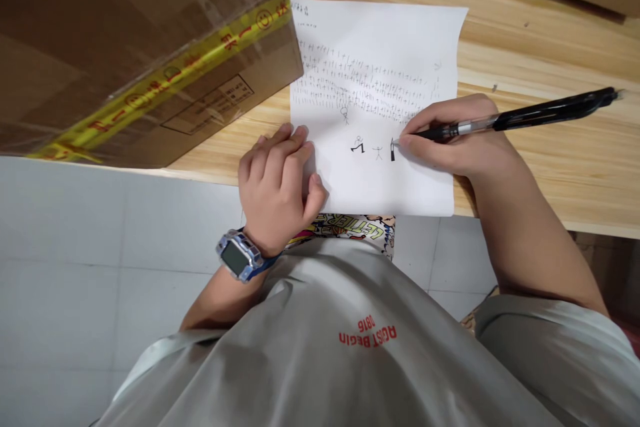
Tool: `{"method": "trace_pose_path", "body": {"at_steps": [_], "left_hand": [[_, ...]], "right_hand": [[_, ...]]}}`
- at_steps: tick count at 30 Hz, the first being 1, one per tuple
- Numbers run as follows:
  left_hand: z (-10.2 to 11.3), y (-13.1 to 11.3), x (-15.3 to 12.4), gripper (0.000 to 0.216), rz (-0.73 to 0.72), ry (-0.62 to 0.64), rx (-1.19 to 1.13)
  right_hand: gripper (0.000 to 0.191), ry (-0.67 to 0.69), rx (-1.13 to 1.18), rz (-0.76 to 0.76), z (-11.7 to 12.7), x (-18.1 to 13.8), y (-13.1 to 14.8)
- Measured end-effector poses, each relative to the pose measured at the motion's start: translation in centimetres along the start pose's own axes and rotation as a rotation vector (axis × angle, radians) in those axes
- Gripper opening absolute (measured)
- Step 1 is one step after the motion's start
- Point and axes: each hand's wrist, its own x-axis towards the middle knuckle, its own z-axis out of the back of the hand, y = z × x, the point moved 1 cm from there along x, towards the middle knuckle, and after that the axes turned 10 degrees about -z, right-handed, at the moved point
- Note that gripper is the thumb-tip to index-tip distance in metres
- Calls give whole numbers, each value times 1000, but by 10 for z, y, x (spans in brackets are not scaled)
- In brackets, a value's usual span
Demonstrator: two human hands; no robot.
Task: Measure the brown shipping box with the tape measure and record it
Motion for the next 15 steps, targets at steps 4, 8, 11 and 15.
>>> {"method": "trace_pose_path", "body": {"at_steps": [4, 8, 11, 15], "left_hand": [[0, 1, 0, 36, -34, -3, 58], [0, 1, -1, 39, -151, -62, 180], [0, 0, -1, 40, -167, -78, 184], [-1, -1, 0, 39, -210, -115, 227]], "right_hand": [[9, -7, -5, -10, -1, 0, 1], [10, -10, 1, -10, -1, 0, 0], [9, -26, 12, 6, -2, 0, -1], [9, -47, 31, 8, -3, 0, -4]]}}
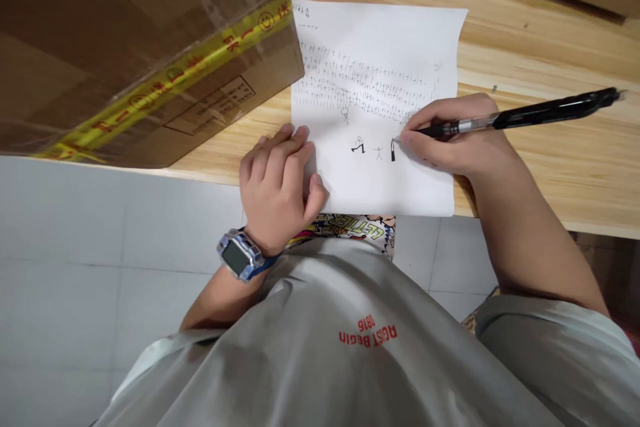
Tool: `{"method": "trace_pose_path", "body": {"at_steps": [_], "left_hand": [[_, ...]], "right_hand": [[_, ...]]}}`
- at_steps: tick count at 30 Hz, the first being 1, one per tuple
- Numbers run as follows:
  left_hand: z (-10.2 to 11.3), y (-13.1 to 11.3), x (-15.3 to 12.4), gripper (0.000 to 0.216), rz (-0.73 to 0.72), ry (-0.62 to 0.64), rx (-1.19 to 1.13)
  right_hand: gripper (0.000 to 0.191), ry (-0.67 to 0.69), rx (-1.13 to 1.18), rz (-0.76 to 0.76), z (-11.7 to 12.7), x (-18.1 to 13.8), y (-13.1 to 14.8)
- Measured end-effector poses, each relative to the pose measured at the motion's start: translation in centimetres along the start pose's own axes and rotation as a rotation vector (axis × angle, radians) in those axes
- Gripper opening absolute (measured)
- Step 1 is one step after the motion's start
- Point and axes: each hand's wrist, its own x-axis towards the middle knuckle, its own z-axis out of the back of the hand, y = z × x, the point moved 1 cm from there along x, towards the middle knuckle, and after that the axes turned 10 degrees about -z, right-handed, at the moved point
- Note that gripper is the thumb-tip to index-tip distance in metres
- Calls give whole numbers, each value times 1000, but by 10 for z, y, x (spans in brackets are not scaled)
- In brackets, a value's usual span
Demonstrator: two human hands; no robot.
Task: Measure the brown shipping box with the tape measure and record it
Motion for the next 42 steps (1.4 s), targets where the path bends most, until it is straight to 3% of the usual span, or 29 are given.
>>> {"method": "trace_pose_path", "body": {"at_steps": [8, 18, 26, 31, 42], "left_hand": [[0, 0, 0, 40, -14, -8, -5], [0, 1, 1, 40, -33, 5, 43], [-4, 2, -4, 40, 79, 10, -167], [-2, 2, -3, 40, 22, 17, -52], [-2, 1, -2, 40, 32, 27, -37]], "right_hand": [[10, -4, 44, -17, -1, 0, -1], [10, 89, -20, 30, 4, 1, 0], [10, 97, -16, 41, 5, 1, 1], [10, 93, -26, 38, 5, 1, 1], [9, 111, -46, 60, 6, 0, 5]]}}
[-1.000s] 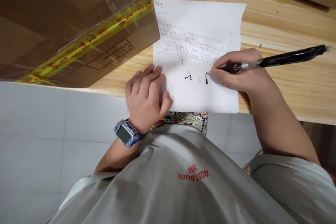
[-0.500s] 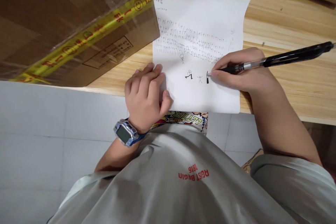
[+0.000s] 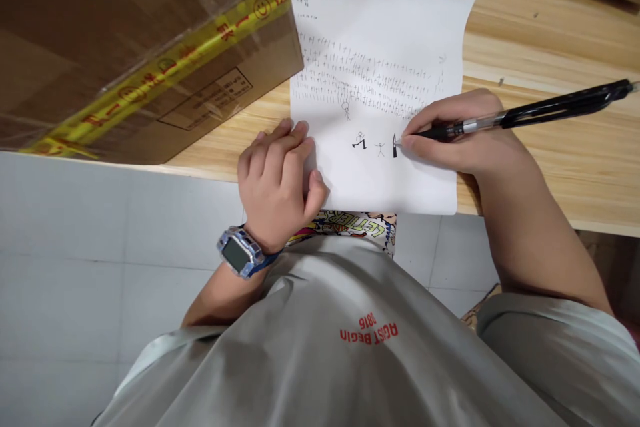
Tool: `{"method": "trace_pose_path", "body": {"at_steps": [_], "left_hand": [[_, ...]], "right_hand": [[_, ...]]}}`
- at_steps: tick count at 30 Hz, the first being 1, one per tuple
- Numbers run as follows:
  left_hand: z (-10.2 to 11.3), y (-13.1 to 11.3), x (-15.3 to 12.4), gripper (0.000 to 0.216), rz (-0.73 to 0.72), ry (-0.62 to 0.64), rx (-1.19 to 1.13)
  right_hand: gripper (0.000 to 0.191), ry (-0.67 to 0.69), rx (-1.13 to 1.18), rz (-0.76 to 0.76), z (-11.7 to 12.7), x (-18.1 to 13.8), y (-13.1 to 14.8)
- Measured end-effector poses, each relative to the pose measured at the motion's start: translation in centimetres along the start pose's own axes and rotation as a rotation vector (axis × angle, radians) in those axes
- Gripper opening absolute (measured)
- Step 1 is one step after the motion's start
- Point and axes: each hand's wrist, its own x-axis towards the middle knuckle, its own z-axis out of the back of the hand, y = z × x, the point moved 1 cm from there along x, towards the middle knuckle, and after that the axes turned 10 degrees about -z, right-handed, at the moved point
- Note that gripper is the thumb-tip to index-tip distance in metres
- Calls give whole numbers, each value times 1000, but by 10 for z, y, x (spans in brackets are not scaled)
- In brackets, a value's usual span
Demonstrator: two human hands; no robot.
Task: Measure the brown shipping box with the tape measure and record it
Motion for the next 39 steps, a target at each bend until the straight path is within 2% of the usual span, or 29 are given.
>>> {"method": "trace_pose_path", "body": {"at_steps": [7, 15, 22, 26, 39], "left_hand": [[3, -1, 3, 39, -62, -17, 96], [4, -2, 5, 39, -65, -33, 115], [0, 2, -1, 38, 80, 35, -101], [1, 1, 0, 39, 38, -8, -71], [2, 0, 2, 42, -32, -18, 40]], "right_hand": [[8, 9, 35, 28, 0, 1, -1], [9, 27, 52, 48, 0, 2, -3], [10, -17, 47, -5, 0, 3, -6], [10, -20, 27, -16, 0, 2, -5], [11, -34, 17, -23, -1, 1, -1]]}}
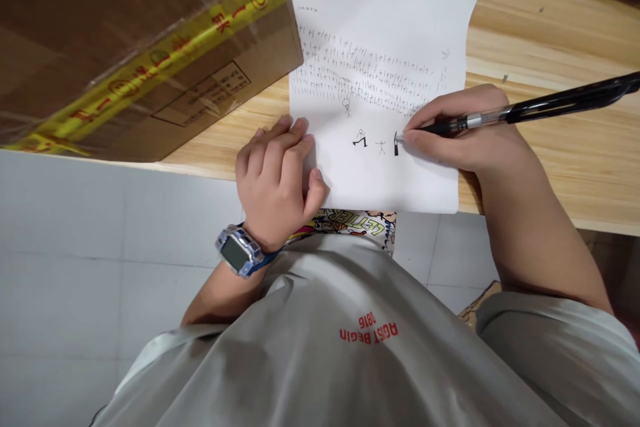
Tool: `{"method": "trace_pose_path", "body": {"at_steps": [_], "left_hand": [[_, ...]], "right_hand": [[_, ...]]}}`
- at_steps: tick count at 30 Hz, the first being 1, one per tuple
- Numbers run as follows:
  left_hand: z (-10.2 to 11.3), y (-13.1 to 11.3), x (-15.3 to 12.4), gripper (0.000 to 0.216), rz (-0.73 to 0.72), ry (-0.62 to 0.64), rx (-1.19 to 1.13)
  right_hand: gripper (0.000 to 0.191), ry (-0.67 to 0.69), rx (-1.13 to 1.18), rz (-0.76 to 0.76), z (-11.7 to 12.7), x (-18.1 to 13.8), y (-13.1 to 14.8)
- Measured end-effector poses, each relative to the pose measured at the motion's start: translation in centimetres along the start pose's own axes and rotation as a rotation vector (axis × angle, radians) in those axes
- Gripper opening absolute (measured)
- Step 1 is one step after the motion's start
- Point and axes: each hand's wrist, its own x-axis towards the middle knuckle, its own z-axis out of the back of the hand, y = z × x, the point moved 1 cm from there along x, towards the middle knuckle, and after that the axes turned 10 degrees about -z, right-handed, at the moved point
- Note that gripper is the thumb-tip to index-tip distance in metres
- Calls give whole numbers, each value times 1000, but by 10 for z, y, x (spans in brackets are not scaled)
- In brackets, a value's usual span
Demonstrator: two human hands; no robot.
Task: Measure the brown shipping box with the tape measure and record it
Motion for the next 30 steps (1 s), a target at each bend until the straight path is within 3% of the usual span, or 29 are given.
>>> {"method": "trace_pose_path", "body": {"at_steps": [15, 20, 30], "left_hand": [[0, 1, -2, 41, 50, 22, -79], [-2, 1, -3, 39, 128, 61, -150], [-1, 0, -1, 40, 11, 7, -23]], "right_hand": [[11, 24, -14, 21, 1, 0, -3], [9, 19, 20, 81, 0, 1, -4], [11, 51, 8, 63, 1, 2, -5]]}}
